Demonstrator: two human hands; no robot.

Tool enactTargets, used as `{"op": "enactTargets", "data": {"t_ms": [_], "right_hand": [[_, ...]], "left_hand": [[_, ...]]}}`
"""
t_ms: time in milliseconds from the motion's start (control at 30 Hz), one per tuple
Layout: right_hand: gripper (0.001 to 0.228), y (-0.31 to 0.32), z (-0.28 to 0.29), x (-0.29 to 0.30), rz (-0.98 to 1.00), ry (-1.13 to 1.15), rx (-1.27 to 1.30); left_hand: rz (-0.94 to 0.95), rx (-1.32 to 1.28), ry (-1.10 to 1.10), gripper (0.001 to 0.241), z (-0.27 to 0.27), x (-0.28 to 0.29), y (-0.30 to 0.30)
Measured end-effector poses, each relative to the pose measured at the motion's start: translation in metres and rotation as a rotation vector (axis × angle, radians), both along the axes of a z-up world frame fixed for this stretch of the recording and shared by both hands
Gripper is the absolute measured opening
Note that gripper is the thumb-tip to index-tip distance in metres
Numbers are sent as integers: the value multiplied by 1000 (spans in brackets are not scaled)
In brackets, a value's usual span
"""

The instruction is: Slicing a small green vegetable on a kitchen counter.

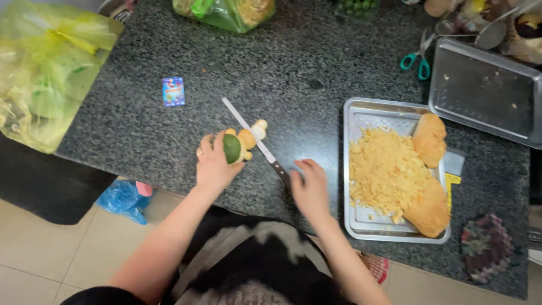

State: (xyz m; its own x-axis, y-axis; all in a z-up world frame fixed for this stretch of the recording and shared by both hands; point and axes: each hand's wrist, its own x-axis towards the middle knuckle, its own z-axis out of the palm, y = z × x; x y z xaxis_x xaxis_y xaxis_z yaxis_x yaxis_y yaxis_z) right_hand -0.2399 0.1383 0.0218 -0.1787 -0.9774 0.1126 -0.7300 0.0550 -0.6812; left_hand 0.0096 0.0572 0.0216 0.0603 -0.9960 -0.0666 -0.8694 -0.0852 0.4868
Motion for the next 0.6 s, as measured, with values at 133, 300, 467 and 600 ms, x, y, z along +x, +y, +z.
{"op": "enactTargets", "data": {"t_ms": [133,300,467,600], "right_hand": [[50,-26,-53,34,29,194,142],[32,-21,-67,44,17,135,94],[33,-16,-54,48,9,40,64],[34,-19,-56,43,-36,4,-3]], "left_hand": [[-24,44,40,105,-1,7,-3],[-56,79,158,97,8,13,-4],[-70,111,162,93,6,16,-14],[-86,101,145,93,3,11,-28]]}}
